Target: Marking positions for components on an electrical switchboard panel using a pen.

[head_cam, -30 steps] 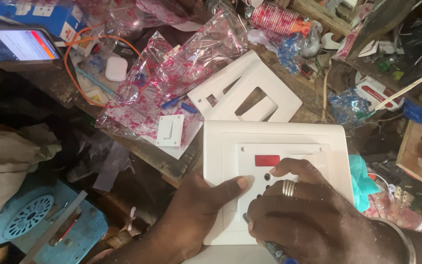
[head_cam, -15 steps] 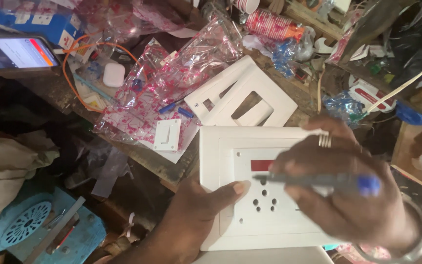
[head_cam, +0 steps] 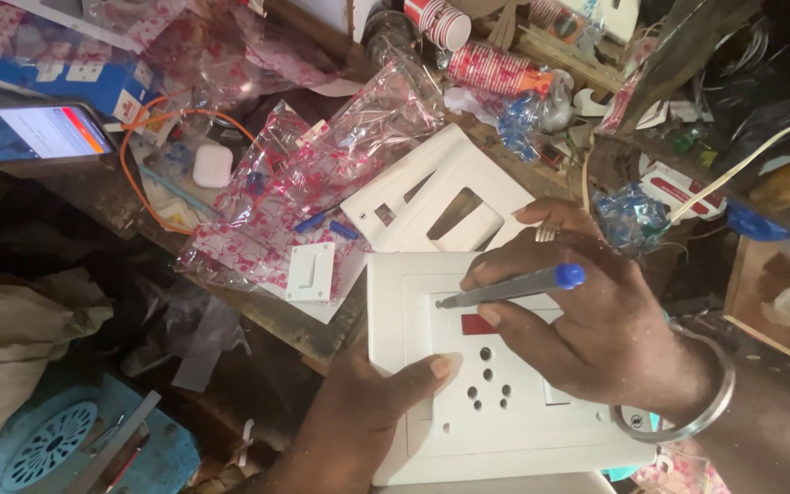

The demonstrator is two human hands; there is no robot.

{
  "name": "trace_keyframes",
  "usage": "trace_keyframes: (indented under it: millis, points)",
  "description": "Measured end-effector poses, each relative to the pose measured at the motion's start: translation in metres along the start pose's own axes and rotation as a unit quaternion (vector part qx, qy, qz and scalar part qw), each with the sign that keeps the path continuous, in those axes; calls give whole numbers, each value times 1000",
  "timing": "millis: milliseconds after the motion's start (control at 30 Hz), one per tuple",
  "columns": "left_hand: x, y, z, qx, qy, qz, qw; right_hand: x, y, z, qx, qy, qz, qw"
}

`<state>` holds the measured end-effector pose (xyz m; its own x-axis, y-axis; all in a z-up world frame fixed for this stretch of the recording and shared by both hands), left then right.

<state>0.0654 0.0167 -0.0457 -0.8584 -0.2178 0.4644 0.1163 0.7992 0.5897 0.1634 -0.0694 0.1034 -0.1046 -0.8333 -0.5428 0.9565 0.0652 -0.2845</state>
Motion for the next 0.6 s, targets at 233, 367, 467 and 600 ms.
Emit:
trace_keyframes:
  millis: [233, 367, 467, 600]
  points:
    - [-7, -1, 4, -27, -2, -26, 999, -6, 3, -6, 32, -4, -17, 999]
    - [-8, 3, 0, -29, -38, -52, 997, -11, 2, -11, 5, -44, -18, 999]
    - [-8, 3, -1, -24, -42, -43, 998, -13, 3, -13, 5, -45, -21, 999]
    - [-11, 3, -1, 3, -45, -43, 998, -13, 3, -13, -5, -36, -12, 999]
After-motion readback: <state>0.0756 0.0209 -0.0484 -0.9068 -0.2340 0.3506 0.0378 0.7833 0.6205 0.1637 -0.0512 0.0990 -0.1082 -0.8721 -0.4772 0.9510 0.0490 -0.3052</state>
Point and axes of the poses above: each hand's wrist, its own x-axis away from the middle knuckle, its own z-axis out of the back of the hand, y = z × x, the point moved 9 cm from there along -x, towards the middle knuckle, and after that the axes turned 7 degrees about x, right-handed, at the moved point
